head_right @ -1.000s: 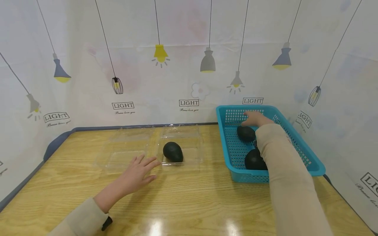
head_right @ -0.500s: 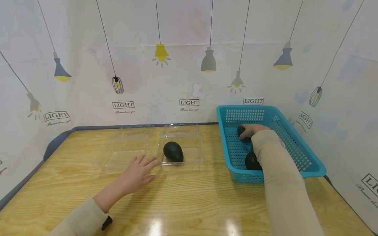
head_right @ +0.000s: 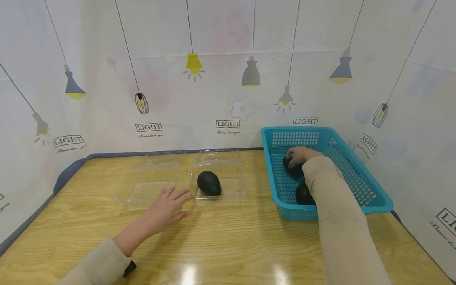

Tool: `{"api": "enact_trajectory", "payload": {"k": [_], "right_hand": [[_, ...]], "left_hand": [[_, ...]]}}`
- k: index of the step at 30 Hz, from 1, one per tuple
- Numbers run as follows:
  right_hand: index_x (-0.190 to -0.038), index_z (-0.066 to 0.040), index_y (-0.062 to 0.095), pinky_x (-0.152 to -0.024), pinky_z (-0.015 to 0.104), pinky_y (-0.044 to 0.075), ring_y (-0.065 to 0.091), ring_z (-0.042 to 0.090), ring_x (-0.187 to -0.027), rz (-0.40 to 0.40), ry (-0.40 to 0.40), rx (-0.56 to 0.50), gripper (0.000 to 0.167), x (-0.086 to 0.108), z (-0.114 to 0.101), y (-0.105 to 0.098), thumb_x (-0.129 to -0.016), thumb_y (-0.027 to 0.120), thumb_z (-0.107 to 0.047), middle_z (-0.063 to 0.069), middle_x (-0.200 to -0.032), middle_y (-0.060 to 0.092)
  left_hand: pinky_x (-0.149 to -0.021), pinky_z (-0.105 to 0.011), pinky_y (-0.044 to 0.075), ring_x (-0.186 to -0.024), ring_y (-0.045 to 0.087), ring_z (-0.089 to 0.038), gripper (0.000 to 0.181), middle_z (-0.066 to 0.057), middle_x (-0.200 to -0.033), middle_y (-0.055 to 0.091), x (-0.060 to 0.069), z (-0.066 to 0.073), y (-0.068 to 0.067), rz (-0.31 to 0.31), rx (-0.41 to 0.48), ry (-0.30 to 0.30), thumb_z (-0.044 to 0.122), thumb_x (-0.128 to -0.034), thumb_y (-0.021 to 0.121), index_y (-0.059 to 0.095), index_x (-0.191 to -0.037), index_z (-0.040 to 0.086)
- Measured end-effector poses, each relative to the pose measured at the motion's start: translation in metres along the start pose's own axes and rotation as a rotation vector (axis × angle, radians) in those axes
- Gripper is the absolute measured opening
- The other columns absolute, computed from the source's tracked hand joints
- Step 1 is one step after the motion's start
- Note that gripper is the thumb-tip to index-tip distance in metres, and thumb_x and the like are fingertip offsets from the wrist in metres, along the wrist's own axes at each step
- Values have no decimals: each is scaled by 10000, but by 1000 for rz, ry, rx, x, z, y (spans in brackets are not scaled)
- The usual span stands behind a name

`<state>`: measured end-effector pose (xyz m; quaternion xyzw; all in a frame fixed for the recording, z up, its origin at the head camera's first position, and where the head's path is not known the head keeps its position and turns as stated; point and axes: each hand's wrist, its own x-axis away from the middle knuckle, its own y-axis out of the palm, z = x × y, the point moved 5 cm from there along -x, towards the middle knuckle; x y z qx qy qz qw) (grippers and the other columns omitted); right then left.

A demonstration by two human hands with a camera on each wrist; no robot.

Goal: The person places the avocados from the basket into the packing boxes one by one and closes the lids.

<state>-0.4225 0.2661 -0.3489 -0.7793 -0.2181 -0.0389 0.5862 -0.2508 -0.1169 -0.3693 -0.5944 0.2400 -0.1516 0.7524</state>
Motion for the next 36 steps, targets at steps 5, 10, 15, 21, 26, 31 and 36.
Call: {"api": "enact_trajectory", "payload": {"k": [5, 10, 15, 21, 26, 31, 36], "right_hand": [[-1301, 45, 389, -942, 572, 363, 336, 512, -1194, -73, 22, -35, 560, 2, -2, 4, -832, 627, -147, 369, -1332, 304], [-1386, 28, 296, -971, 598, 320, 221, 537, -1255, -160, 32, -58, 659, 6, -6, 9, -843, 621, -155, 365, -1397, 193], [-1409, 4, 265, -973, 605, 312, 211, 534, -1263, -192, 58, -36, 707, 6, -8, 11, -824, 626, -161, 360, -1406, 182], [-1411, 43, 176, -955, 590, 341, 215, 541, -1246, -206, 81, -62, 747, 7, -9, 13, -829, 599, -159, 391, -1385, 154], [-1371, 98, 157, -953, 577, 342, 271, 523, -1205, -183, 98, -34, 743, 7, -7, 13, -835, 581, -196, 403, -1335, 199], [-1346, 124, 185, -955, 567, 343, 312, 495, -1179, -170, 85, -4, 740, 8, -8, 11, -811, 576, -204, 401, -1320, 229], [-1316, 152, 199, -948, 546, 366, 350, 462, -1146, -158, 67, -14, 733, 10, -10, 7, -784, 572, -188, 405, -1303, 246]], "left_hand": [[-1018, -646, 200, -1250, 299, -524, 448, -144, -1356, 454, 0, 0, 0, -4, -2, -6, 236, -865, 637, 527, -1284, 123], [-1017, -647, 199, -1247, 302, -526, 452, -143, -1354, 455, 0, 0, 1, -5, -3, -2, 228, -864, 639, 523, -1287, 120], [-1007, -653, 211, -1236, 315, -529, 451, -144, -1348, 459, 0, 1, 0, 2, -15, 5, 224, -862, 643, 524, -1283, 115], [-1007, -654, 212, -1236, 312, -531, 449, -144, -1346, 459, 0, 0, 0, 1, -12, 4, 225, -862, 643, 524, -1282, 117], [-1009, -650, 213, -1236, 314, -529, 450, -139, -1346, 458, 0, 0, 0, 1, -22, 6, 234, -866, 637, 519, -1285, 121], [-1010, -650, 213, -1234, 316, -529, 454, -139, -1347, 457, 0, 0, 0, 5, -25, 10, 230, -864, 641, 519, -1287, 121], [-1008, -650, 216, -1234, 320, -525, 453, -138, -1346, 459, 0, -1, 1, 8, -30, 12, 232, -863, 642, 520, -1284, 121]]}}
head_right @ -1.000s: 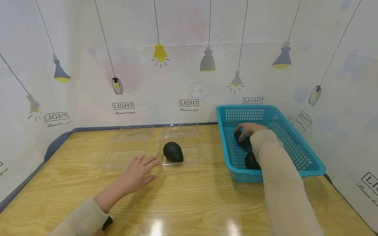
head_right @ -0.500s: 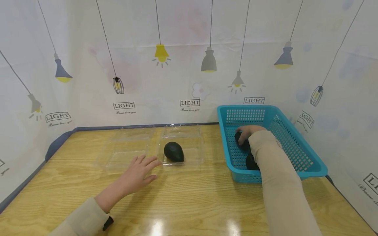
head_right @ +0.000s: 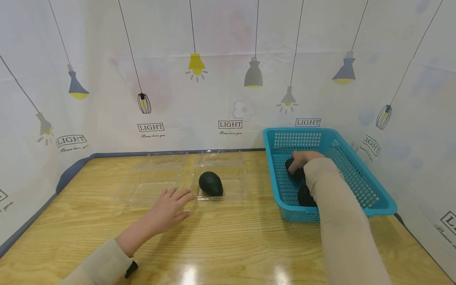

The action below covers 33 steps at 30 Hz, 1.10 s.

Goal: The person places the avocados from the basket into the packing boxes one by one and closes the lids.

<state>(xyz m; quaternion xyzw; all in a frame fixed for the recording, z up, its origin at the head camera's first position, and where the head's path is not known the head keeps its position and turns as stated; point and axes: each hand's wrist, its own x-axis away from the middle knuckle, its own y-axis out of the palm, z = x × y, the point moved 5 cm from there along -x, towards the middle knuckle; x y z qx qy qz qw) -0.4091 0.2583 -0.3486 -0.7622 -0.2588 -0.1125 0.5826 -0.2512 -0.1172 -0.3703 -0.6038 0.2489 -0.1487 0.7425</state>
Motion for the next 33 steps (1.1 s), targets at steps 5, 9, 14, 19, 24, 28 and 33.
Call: {"api": "enact_trajectory", "payload": {"k": [5, 9, 14, 19, 24, 28, 33], "right_hand": [[-1327, 161, 187, -939, 535, 371, 349, 451, -1143, 16, -21, -14, 741, 6, -1, -9, -785, 561, -178, 405, -1327, 219], [-1317, 165, 190, -926, 532, 379, 367, 426, -1105, 38, -20, -15, 734, 10, -3, -18, -774, 552, -170, 395, -1318, 238], [-1304, 171, 213, -887, 517, 406, 393, 406, -1050, 78, -23, -3, 716, 17, -9, -30, -769, 544, -171, 391, -1286, 279], [-1324, 154, 176, -832, 494, 439, 394, 410, -1036, 79, -21, -56, 727, 27, -16, -40, -787, 533, -182, 385, -1284, 258], [-1335, 119, 154, -704, 400, 470, 440, 352, -938, 74, -21, -194, 689, 32, -26, -49, -823, 510, -173, 339, -1221, 290], [-1266, 92, 235, -637, 374, 491, 470, 325, -869, 110, -36, -187, 596, 33, -37, -58, -831, 518, -200, 294, -1118, 361], [-1236, 87, 291, -609, 406, 500, 472, 358, -902, 171, -58, -59, 582, 32, -54, -69, -831, 521, -261, 293, -1119, 396]], "left_hand": [[-1005, -651, 221, -1231, 325, -524, 446, -137, -1342, 463, 0, 0, 0, 7, -3, 3, 237, -863, 642, 526, -1278, 123], [-1002, -654, 222, -1227, 328, -527, 446, -144, -1333, 469, 0, 1, -1, 16, 0, 5, 228, -856, 649, 530, -1271, 115], [-1002, -652, 225, -1227, 332, -523, 443, -152, -1328, 473, 1, 2, -1, 20, 1, 7, 223, -854, 651, 535, -1267, 111], [-999, -652, 230, -1222, 334, -527, 438, -162, -1321, 476, 0, 3, -2, 26, 3, 13, 219, -854, 651, 537, -1262, 106], [-997, -650, 237, -1219, 340, -525, 433, -163, -1316, 478, 0, 3, -2, 24, -5, 15, 220, -856, 648, 537, -1259, 105], [-997, -650, 237, -1218, 346, -521, 436, -155, -1315, 482, 0, 3, -3, 25, -7, 16, 216, -853, 653, 538, -1259, 103], [-1003, -651, 225, -1221, 341, -520, 435, -154, -1316, 482, 0, 4, -3, 21, 3, 10, 209, -852, 654, 538, -1257, 99]]}}
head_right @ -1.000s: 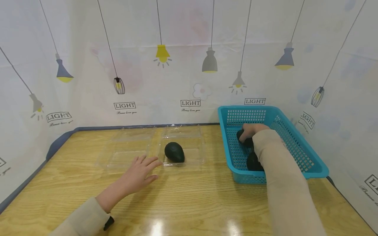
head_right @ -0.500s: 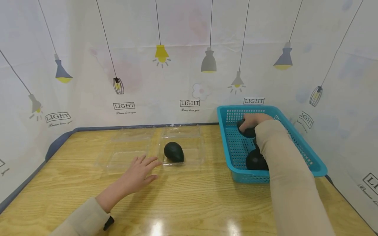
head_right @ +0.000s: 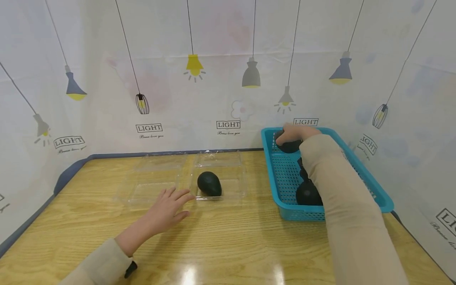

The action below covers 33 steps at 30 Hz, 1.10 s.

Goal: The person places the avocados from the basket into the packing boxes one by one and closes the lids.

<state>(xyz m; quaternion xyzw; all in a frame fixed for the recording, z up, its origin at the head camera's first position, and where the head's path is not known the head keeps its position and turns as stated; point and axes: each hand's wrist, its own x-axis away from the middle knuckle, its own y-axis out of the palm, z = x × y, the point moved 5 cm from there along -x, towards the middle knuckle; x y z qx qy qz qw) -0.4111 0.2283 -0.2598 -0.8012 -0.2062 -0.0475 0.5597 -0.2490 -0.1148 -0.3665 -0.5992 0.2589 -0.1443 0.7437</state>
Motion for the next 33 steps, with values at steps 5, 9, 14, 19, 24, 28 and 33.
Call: {"api": "enact_trajectory", "payload": {"k": [5, 9, 14, 19, 24, 28, 33], "right_hand": [[-1258, 90, 306, -643, 429, 512, 484, 358, -928, 51, -19, -36, 581, 0, -25, -3, -844, 494, -272, 289, -1146, 412], [-1247, 103, 339, -644, 433, 531, 496, 355, -928, 95, -2, -75, 579, -4, -44, -2, -838, 489, -278, 286, -1157, 421], [-1181, 78, 410, -636, 415, 542, 515, 321, -896, 125, 36, -141, 517, -13, -62, 5, -831, 508, -290, 248, -1125, 451], [-1212, 52, 413, -690, 429, 542, 530, 307, -918, 93, 47, -221, 527, -20, -77, 16, -831, 523, -296, 230, -1147, 458], [-1232, 44, 411, -711, 437, 537, 527, 333, -974, 56, 52, -310, 536, -26, -89, 30, -831, 539, -288, 237, -1181, 448], [-1241, 27, 420, -726, 447, 532, 521, 346, -1015, 11, 71, -335, 521, -33, -91, 47, -845, 545, -288, 231, -1210, 440], [-1193, 11, 477, -688, 434, 543, 548, 324, -971, -30, 62, -255, 481, -40, -100, 69, -829, 554, -295, 201, -1164, 486]], "left_hand": [[-1003, -652, 220, -1220, 340, -524, 426, -166, -1314, 479, -1, 1, -1, -2, 5, -4, 210, -856, 650, 540, -1251, 95], [-1004, -647, 226, -1223, 341, -517, 424, -164, -1321, 473, -1, 1, 0, -11, -12, -9, 212, -862, 641, 534, -1256, 95], [-1000, -650, 228, -1215, 341, -528, 414, -180, -1313, 473, -1, 1, 0, 2, 1, 1, 192, -860, 644, 539, -1246, 88], [-992, -661, 221, -1190, 349, -546, 414, -186, -1304, 471, 1, -1, 1, 41, 21, 38, 214, -874, 628, 525, -1256, 94], [-977, -669, 240, -1182, 361, -550, 417, -200, -1284, 489, 0, 1, -3, 41, 24, 25, 175, -841, 666, 548, -1227, 67], [-986, -659, 243, -1197, 360, -534, 420, -181, -1300, 485, -2, 0, -1, 17, -1, 6, 191, -849, 658, 544, -1238, 82], [-998, -652, 231, -1215, 345, -527, 436, -168, -1318, 473, -2, -1, 0, -2, 1, -4, 212, -853, 654, 534, -1254, 92]]}}
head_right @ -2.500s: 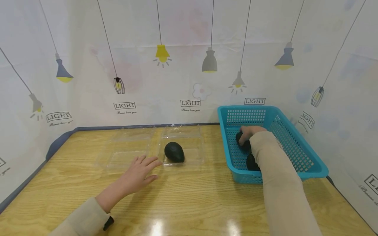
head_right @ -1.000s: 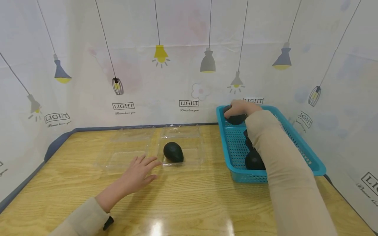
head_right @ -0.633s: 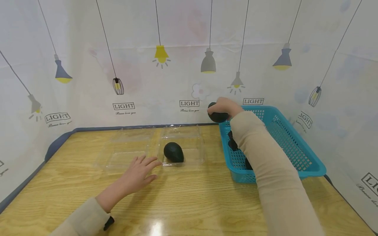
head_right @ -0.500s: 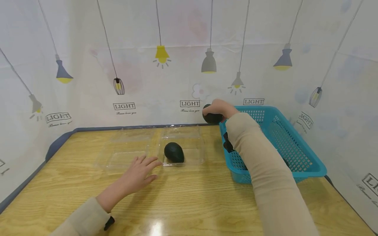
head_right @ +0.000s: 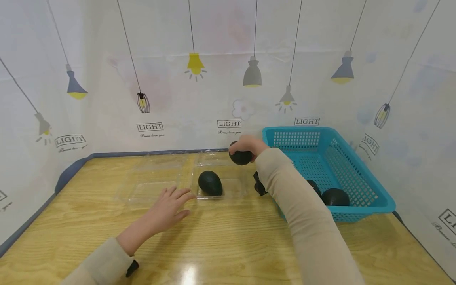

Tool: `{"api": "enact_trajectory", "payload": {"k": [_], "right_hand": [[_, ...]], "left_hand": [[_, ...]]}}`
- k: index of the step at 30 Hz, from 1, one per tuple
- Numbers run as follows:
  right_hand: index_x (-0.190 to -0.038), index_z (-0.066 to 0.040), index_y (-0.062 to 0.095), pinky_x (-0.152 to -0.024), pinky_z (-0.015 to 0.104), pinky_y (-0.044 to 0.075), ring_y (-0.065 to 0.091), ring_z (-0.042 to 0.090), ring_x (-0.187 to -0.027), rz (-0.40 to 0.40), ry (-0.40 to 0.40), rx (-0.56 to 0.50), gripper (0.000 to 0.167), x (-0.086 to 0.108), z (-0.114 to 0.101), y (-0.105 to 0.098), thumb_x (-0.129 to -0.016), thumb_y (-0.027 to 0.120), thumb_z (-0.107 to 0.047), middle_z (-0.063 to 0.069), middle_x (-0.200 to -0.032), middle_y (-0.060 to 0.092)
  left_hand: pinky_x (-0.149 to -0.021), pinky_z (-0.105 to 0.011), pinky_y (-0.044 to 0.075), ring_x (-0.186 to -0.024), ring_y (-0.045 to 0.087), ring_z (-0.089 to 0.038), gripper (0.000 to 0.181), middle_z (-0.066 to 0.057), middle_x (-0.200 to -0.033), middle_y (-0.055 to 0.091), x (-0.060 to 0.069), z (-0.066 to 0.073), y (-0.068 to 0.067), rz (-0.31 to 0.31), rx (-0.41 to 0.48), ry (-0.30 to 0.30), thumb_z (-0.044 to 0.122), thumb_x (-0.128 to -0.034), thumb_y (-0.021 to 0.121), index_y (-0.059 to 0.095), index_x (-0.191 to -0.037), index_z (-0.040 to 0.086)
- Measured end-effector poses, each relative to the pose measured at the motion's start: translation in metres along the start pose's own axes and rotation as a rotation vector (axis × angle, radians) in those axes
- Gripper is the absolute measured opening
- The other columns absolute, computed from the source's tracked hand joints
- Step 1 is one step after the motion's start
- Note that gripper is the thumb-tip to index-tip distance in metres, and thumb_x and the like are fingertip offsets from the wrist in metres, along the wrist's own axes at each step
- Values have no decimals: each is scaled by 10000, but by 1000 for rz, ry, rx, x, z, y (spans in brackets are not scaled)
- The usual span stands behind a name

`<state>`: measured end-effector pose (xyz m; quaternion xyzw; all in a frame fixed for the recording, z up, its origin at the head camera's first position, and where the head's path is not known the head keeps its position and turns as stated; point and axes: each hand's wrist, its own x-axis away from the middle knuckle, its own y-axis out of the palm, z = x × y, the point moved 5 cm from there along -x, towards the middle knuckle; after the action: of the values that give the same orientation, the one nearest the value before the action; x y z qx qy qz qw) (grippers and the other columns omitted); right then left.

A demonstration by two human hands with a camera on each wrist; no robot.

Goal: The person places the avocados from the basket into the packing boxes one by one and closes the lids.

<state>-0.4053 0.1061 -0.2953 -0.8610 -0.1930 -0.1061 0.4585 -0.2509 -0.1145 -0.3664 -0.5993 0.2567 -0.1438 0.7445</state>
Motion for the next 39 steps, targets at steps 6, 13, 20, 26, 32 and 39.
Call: {"api": "enact_trajectory", "payload": {"k": [6, 13, 20, 26, 32, 39], "right_hand": [[-1147, 4, 479, -631, 429, 545, 552, 314, -917, -6, 27, 47, 461, -5, -5, 21, -797, 579, -279, 184, -1118, 492], [-1206, 8, 424, -623, 445, 542, 554, 309, -907, -18, 42, 138, 536, -12, -10, 43, -787, 603, -273, 191, -1132, 477], [-1231, 22, 416, -636, 407, 494, 503, 265, -833, -42, -20, 235, 555, -7, -18, 59, -787, 602, -254, 171, -1087, 474], [-962, 23, 520, -619, 327, 367, 417, 215, -739, 1, -120, 274, 296, -8, -21, 70, -747, 628, -150, 105, -865, 474], [-1196, 75, 463, -669, 368, 395, 452, 247, -810, 33, -129, 311, 526, -10, -17, 78, -749, 646, -132, 193, -1059, 528], [-1316, 75, 357, -735, 398, 420, 497, 295, -952, 23, -76, 287, 662, -6, -11, 88, -774, 663, -149, 217, -1208, 487]], "left_hand": [[-991, -659, 234, -1207, 352, -532, 431, -172, -1307, 478, 0, -1, 1, 12, 6, 5, 209, -845, 663, 542, -1240, 88], [-990, -660, 235, -1204, 356, -530, 428, -166, -1305, 482, -1, -1, 1, 17, 5, 6, 202, -846, 661, 543, -1242, 92], [-988, -660, 237, -1205, 353, -532, 422, -167, -1300, 484, 0, -1, 1, 16, 13, 10, 200, -847, 661, 546, -1237, 91], [-982, -661, 245, -1197, 358, -537, 425, -165, -1293, 487, 0, 0, 0, 17, 10, 16, 201, -844, 664, 545, -1236, 88], [-981, -662, 246, -1196, 358, -539, 415, -161, -1295, 488, -1, 0, 1, 18, 7, 11, 204, -844, 665, 552, -1229, 95], [-980, -660, 251, -1197, 362, -534, 410, -161, -1291, 494, -1, 0, 0, 17, -3, 7, 202, -844, 666, 554, -1225, 100]]}}
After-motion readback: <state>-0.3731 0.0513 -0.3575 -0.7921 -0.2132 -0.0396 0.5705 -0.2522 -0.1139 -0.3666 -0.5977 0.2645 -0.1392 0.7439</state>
